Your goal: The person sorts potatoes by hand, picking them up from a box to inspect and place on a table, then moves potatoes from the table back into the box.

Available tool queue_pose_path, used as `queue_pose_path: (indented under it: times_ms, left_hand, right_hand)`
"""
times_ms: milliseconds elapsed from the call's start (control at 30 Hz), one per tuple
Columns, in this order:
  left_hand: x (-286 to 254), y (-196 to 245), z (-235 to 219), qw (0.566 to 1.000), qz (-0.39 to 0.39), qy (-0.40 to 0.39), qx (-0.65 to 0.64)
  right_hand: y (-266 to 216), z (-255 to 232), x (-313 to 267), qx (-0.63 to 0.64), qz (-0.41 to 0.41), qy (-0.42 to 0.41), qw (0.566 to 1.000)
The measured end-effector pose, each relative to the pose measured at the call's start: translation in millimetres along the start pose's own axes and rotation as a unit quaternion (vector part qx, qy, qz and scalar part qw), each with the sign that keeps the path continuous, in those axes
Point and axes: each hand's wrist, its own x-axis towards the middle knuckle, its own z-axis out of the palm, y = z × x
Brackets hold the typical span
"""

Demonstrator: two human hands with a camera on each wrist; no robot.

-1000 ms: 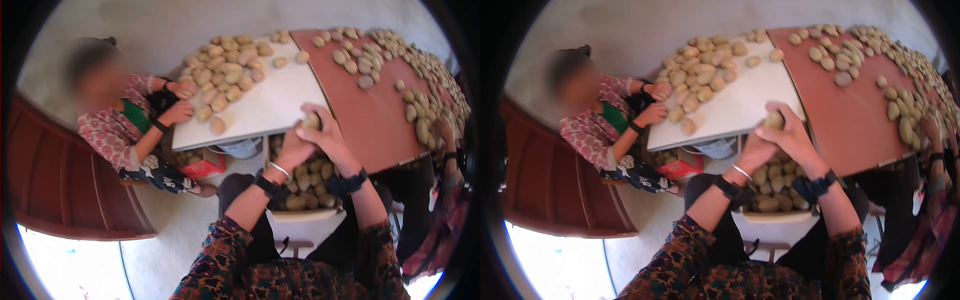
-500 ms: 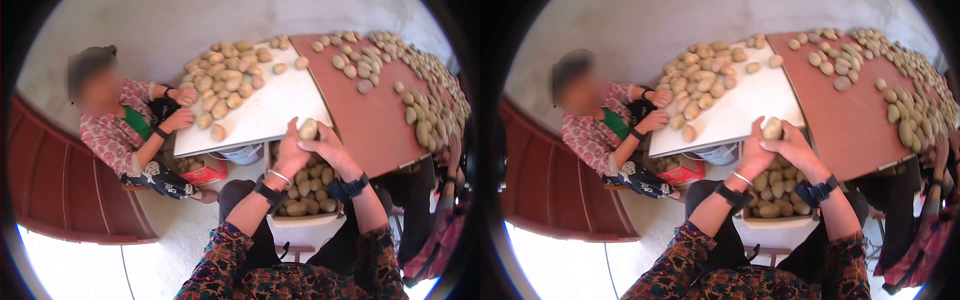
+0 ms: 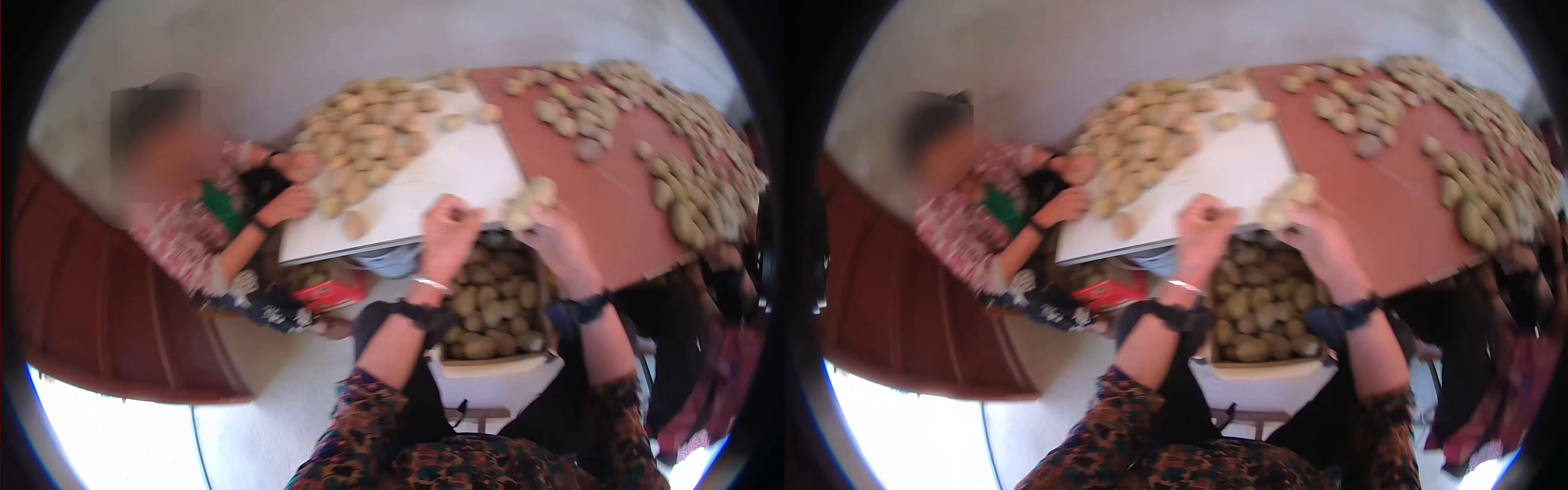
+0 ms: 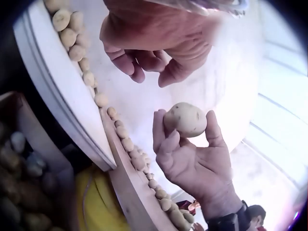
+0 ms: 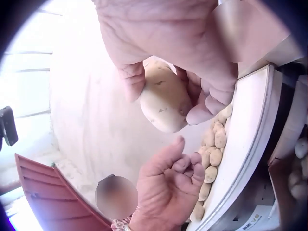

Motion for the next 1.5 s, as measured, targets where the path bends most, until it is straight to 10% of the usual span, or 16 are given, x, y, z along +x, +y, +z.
queue_pose_path:
  times_ms: [200,367,533,767,900,967,1033,1100,1267,1333,1367,1500]
  left_hand:
    - [11,53,-14,0.983,0.157,-0.04,0.082]
    - [9,84,1,0.948,0.25,-0.136,0.144]
    - [8,6,1,0.979,-0.055,-0.182,-0.071]
    - [14,-3,-16,0.978,-0.125,-0.167,-0.015]
    - [9,0,-8,0.989,-0.128,-0.065,-0.045]
    - [9,1,-1,0.988,-0.128,-0.062,-0.065]
    - [9,4,3,0.99,-0.114,-0.064,-0.054]
    - [11,14,5,0.991,-0.114,-0.071,-0.017]
    - [6,19,27,0.991,0.023,-0.079,0.109]
    - [10,21,26,0.921,0.139,-0.227,0.283]
    - [-1,-11,47,0.949,0.287,-0.073,0.106]
    - [-3,7,30,0.92,0.082,-0.249,0.293]
  right_hand:
    - [-10,-16,11,0.147,-0.042,0.068,0.986]
    - [-21,-3,9,-0.11,-0.104,0.096,0.984]
    - [-10,-6,-6,-0.39,0.003,0.084,0.917]
    - [1,-13,3,-0.662,0.113,-0.107,0.733]
    - [-11,-11,15,-0.647,-0.062,0.054,0.758]
    - [-67,29,32,-0.72,0.103,0.086,0.68]
    - [-73,-1,63,-0.792,-0.3,0.106,0.522]
    - [-107,13,84,-0.828,-0.334,0.121,0.433]
    - [-113,155,54,-0.786,-0.466,0.02,0.406]
    - [-102,181,45,-0.773,-0.472,-0.025,0.423]
    - [-98,185,48,-0.751,-0.502,-0.043,0.427]
    - [-81,182,67,-0.711,-0.548,-0.108,0.427]
